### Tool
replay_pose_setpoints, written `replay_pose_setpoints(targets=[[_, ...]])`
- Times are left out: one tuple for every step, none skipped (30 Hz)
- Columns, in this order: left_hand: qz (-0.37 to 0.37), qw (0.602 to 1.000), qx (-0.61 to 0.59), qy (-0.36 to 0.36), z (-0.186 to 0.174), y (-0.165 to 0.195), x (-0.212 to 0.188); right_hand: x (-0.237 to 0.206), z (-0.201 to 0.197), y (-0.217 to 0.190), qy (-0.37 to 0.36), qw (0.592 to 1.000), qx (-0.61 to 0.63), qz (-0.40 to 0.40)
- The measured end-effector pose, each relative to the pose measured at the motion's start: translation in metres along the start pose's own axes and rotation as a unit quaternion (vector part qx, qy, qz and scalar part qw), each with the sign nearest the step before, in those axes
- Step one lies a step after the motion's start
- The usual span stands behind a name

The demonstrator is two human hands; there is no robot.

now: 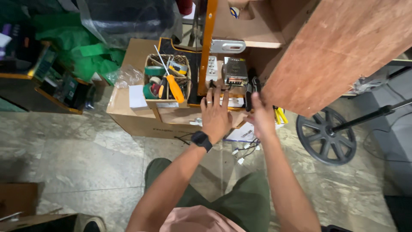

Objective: The person sits on the floor in front of a wooden cabinet and works on its internal electronics, using a screwdriver to unscrew and re-tighten a power supply unit and handling and arranging wires inside the compartment. They then close the cabinet door and carry the cabinet across the room.

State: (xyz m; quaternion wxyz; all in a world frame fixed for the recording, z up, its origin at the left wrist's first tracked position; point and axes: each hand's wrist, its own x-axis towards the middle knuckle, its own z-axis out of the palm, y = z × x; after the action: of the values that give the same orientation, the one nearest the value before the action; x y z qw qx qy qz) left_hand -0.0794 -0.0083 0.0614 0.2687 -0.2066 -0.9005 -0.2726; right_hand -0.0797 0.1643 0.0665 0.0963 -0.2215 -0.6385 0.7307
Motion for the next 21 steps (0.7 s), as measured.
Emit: replay_pose_setpoints(targets=[[0.004,1.000,0.015,-0.002,0.001,-0.002,0.001,0.005,-0.001,0.000,-0.011,0.996,0.062,0.057],[0.003,1.000,0.028,-0.005,0.002,-0.004,0.000,0.011,-0.003,-0.001,-0.022,0.986,0.120,0.114],[0.009,0.999,0.042,-0.008,0.004,-0.008,0.000,0.016,-0.005,-0.001,-0.034,0.969,0.175,0.171],[0.017,0.998,0.058,-0.010,0.006,-0.012,0.002,0.022,-0.006,0.000,-0.042,0.968,0.180,0.169],[0.028,0.997,0.073,-0.012,0.008,-0.016,0.004,0.027,-0.006,0.002,-0.049,0.967,0.186,0.167],[0.028,0.997,0.072,-0.031,0.009,-0.021,0.005,0.031,-0.007,0.004,-0.055,0.966,0.192,0.166],[0.027,0.996,0.070,-0.051,0.011,-0.025,0.005,0.034,-0.009,0.007,-0.073,0.965,0.199,0.155],[0.025,0.995,0.069,-0.069,0.012,-0.028,0.006,0.037,-0.010,0.010,-0.093,0.964,0.206,0.143],[0.026,0.995,0.073,-0.067,0.014,-0.031,0.007,0.038,-0.010,0.014,-0.113,0.962,0.213,0.132],[0.026,0.995,0.074,-0.066,0.015,-0.032,0.007,0.037,-0.011,0.018,-0.132,0.960,0.216,0.121],[0.029,0.995,0.075,-0.066,0.017,-0.032,0.007,0.036,-0.011,0.022,-0.149,0.958,0.221,0.109],[0.031,0.995,0.075,-0.057,0.017,-0.032,0.007,0.033,-0.011,0.026,-0.168,0.955,0.227,0.093],[0.033,0.996,0.075,-0.046,0.017,-0.032,0.006,0.030,-0.012,0.030,-0.182,0.950,0.240,0.081],[0.032,0.996,0.074,-0.035,0.017,-0.031,0.006,0.026,-0.013,0.035,-0.196,0.945,0.251,0.070],[0.034,0.997,0.054,-0.033,0.015,-0.031,0.005,0.020,-0.014,0.040,-0.210,0.940,0.261,0.062],[0.036,0.998,0.033,-0.033,0.013,-0.031,0.005,0.014,-0.016,0.046,-0.217,0.942,0.251,0.054],[0.039,0.999,0.012,-0.034,0.010,-0.030,0.005,0.008,-0.019,0.052,-0.223,0.943,0.243,0.045],[0.041,0.999,-0.004,-0.030,0.006,-0.030,0.005,0.002,-0.021,0.059,-0.227,0.944,0.237,0.036],[0.043,0.999,-0.019,-0.025,0.001,-0.030,0.006,-0.004,-0.022,0.067,-0.236,0.948,0.214,0.024],[0.042,0.998,-0.036,-0.019,-0.004,-0.028,0.007,-0.009,-0.023,0.073,-0.246,0.951,0.188,0.012],[0.034,0.997,-0.062,0.005,-0.009,-0.025,0.007,-0.013,-0.023,0.078,-0.257,0.953,0.161,-0.002]])
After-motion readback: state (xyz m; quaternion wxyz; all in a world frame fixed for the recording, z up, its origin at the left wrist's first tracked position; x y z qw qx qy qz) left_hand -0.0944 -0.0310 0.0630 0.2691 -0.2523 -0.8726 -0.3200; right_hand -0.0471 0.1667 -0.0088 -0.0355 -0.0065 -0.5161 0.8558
